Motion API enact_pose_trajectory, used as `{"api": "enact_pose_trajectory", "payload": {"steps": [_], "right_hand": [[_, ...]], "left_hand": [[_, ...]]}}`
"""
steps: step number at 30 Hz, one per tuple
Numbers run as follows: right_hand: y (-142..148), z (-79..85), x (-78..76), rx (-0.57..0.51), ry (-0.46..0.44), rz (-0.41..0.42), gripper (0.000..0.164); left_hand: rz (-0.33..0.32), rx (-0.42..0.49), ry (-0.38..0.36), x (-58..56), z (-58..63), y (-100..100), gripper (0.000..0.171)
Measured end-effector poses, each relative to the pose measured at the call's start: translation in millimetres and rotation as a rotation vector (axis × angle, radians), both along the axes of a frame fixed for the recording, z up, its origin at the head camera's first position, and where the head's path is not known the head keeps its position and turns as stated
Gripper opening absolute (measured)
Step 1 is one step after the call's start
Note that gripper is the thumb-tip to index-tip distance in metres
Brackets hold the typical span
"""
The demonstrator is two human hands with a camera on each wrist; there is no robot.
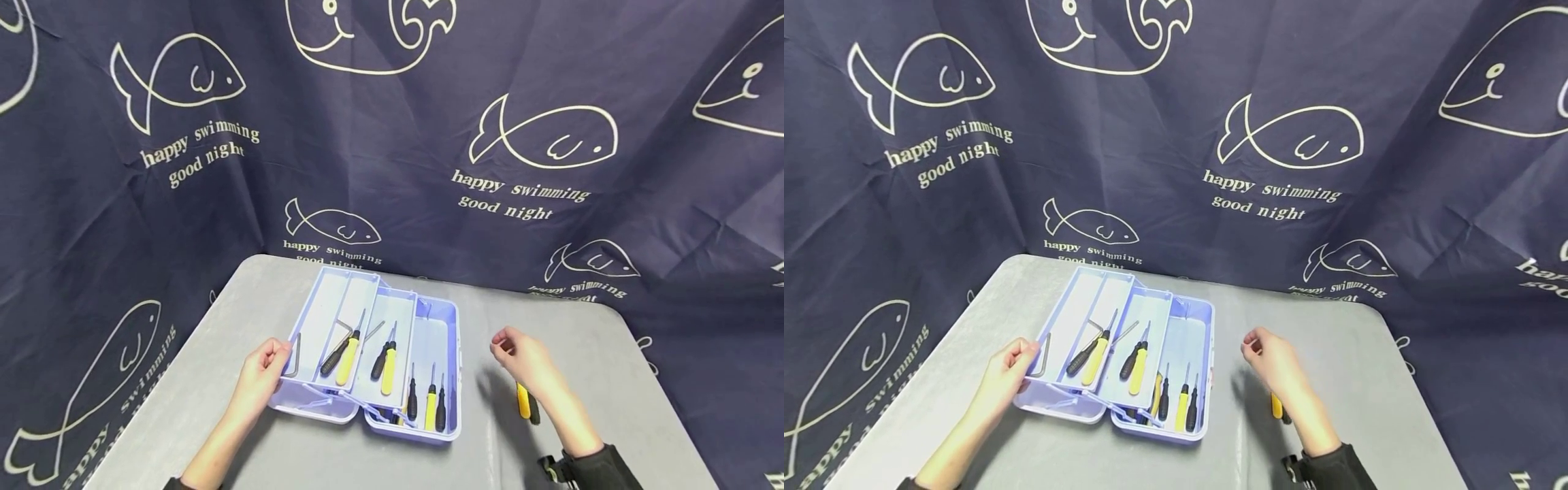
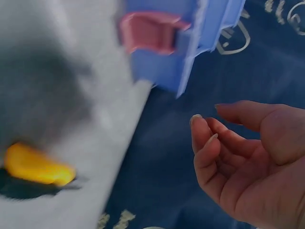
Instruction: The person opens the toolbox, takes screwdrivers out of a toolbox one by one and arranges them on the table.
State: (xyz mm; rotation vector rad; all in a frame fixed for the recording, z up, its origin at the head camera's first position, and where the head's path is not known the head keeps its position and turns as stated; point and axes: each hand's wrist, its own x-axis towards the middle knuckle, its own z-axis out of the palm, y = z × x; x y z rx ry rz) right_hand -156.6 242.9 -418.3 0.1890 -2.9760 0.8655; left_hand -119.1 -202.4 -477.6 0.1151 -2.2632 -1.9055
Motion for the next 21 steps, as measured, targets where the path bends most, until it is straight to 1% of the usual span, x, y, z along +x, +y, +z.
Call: {"api": "enact_pose_trajectory", "payload": {"steps": [4, 7, 14, 18, 21], "right_hand": [[-24.1, 11.1, -6.4, -0.006, 0.077, 0.054, 0.004], [-42.7, 19.6, -13.4, -0.01, 0.116, 0.101, 0.004], [-92.0, 42.3, -24.7, -0.017, 0.155, 0.228, 0.006], [-123.9, 51.9, -28.1, 0.002, 0.178, 0.302, 0.004], [-146.2, 58.7, -28.0, 0.01, 0.183, 0.367, 0.002]], "left_hand": [[-0.001, 0.005, -0.011, -0.9, 0.5, 0.2, 0.03], [-0.003, 0.01, -0.015, -0.8, 0.8, -0.5, 0.03], [-0.006, 0.015, -0.021, -1.6, 0.5, -0.8, 0.03], [-0.005, 0.013, -0.022, -1.8, 0.6, -0.9, 0.03], [-0.006, 0.015, -0.021, -1.7, 0.8, -0.4, 0.029]]}}
